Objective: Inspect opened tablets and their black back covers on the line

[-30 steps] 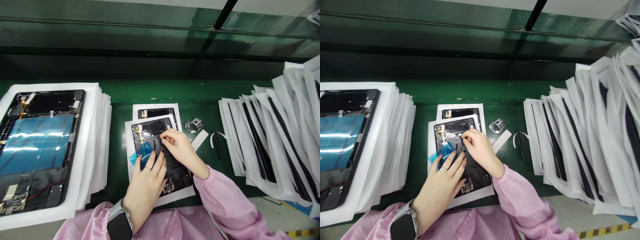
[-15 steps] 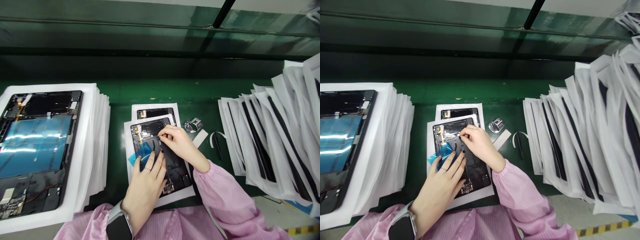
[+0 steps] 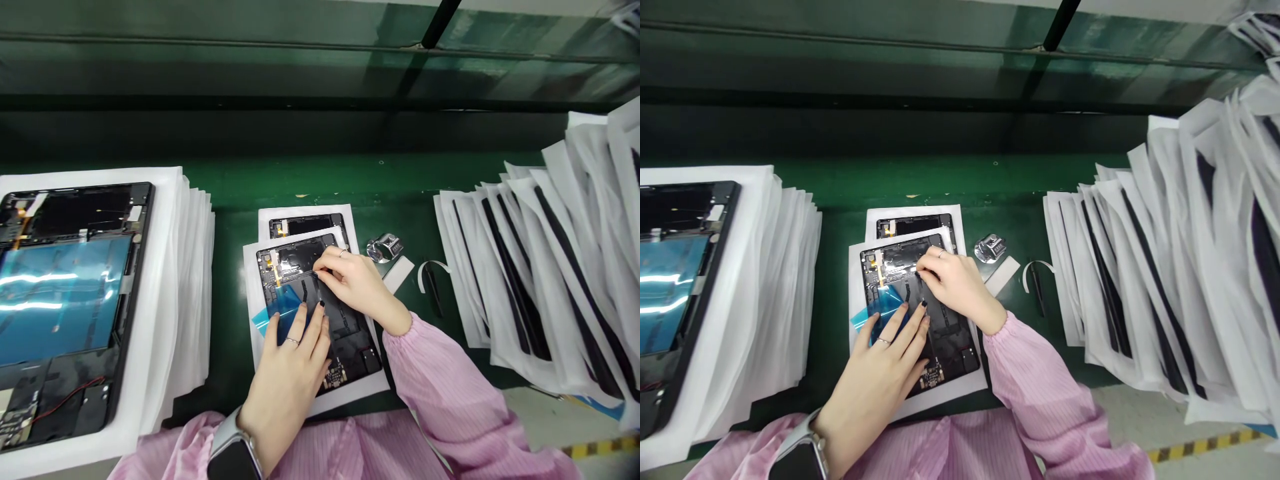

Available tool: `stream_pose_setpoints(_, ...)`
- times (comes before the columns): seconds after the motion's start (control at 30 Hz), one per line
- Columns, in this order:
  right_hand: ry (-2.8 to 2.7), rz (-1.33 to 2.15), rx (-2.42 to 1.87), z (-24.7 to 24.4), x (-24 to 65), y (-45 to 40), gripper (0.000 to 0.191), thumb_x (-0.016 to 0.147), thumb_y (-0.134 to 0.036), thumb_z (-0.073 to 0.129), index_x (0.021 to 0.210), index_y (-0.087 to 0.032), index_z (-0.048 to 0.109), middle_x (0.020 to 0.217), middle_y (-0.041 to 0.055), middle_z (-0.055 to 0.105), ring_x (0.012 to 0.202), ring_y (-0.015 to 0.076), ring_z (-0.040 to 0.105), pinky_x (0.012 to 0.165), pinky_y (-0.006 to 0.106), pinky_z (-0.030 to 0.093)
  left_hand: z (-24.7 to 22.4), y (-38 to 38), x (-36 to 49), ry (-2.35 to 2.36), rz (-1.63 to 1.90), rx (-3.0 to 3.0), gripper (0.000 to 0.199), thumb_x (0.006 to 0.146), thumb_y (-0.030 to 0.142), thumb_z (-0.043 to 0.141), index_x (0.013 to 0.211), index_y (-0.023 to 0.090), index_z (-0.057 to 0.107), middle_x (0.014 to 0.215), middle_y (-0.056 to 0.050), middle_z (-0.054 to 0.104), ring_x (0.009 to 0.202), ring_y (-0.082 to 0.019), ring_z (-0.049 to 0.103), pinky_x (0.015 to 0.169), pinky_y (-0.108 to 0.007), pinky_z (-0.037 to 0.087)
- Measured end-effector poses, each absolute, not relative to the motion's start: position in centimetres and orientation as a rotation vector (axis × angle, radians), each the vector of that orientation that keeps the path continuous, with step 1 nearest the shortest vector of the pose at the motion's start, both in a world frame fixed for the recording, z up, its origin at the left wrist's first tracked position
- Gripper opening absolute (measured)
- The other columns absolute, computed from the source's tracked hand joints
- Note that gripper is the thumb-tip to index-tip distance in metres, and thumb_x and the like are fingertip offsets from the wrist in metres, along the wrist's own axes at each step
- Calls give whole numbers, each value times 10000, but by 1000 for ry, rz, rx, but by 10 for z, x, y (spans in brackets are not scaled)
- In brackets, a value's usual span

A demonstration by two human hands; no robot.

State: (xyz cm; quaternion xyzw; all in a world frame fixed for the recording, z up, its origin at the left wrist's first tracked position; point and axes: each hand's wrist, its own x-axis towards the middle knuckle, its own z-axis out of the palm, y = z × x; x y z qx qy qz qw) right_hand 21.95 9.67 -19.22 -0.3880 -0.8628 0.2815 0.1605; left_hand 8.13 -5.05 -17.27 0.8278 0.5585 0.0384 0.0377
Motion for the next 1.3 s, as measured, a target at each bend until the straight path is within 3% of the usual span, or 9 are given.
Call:
stream_pose_setpoints(0.33, -2502, 667, -1180, -194, 215, 88, 188, 996, -171, 529, 921, -220, 695, 964, 13, 719, 739, 161, 653, 561, 272, 313, -170, -49, 82, 1672, 36, 2598, 402, 1000, 303, 458, 1309, 125, 646, 1413, -95, 634, 1274, -342, 588, 937, -606, 580)
stream_pose_setpoints(0.57, -2509, 614, -1197, -197, 213, 83, 214, 1006, -180, 486, 927, -230, 678, 953, 22, 712, 724, 170, 649, 551, 288, 293, -171, -51, 82, 1666, 13, 2572, 402, 969, 311, 534, 1313, 134, 644, 1428, -99, 620, 1295, -351, 570, 956, -615, 568)
stream_pose_setpoints(0.7, -2426, 644, -1232, -198, 213, 84, 150, 979, -143, 523, 990, -219, 653, 932, 23, 718, 754, 187, 671, 568, 279, 357, -171, -48, 81, 1660, 47, 2571, 397, 996, 313, 467, 1296, 135, 656, 1408, -92, 638, 1278, -354, 585, 957, -622, 563)
stream_pose_setpoints(0.83, -2292, 694, -1217, -184, 222, 76, 206, 966, -105, 507, 1112, -206, 612, 909, 23, 715, 781, 181, 681, 671, 283, 501, -166, -51, 71, 1660, 92, 2595, 460, 1041, 288, 298, 1332, 154, 629, 1398, -75, 649, 1273, -307, 602, 969, -573, 563)
stream_pose_setpoints(0.93, -2275, 653, -1126, -171, 238, 48, 199, 990, -139, 484, 1036, -193, 670, 994, 85, 709, 943, 230, 661, 848, 375, 541, -166, -59, 62, 1627, 159, 2661, 458, 1042, 262, 292, 1354, 142, 605, 1423, -94, 628, 1323, -276, 565, 1061, -523, 485)
stream_pose_setpoints(1.03, -2422, 484, -1029, -169, 257, 8, 232, 988, -157, 504, 1078, -183, 716, 1049, 126, 708, 1000, 281, 627, 857, 451, 539, -172, -70, 55, 1638, 260, 2644, 417, 1031, 238, 365, 1375, 149, 585, 1451, -71, 608, 1364, -259, 523, 1204, -470, 270)
stream_pose_setpoints(1.13, -2510, 372, -1048, -177, 268, -24, 264, 978, -159, 516, 1145, -162, 720, 1168, 159, 701, 1073, 308, 607, 890, 482, 534, -180, -76, 53, 1637, 308, 2592, 422, 1003, 197, 424, 1400, 167, 565, 1477, -52, 586, 1389, -266, 493, 1253, -450, 81)
stream_pose_setpoints(1.3, -2510, 271, -1166, -187, 260, -40, 317, 972, -109, 476, 1168, -152, 722, 1247, 162, 696, 1161, 306, 592, 942, 483, 514, -191, -81, 50, 1612, 216, 2645, 535, 936, 115, 489, 1471, 139, 481, 1519, -85, 536, 1408, -307, 463, 1247, -500, 38)
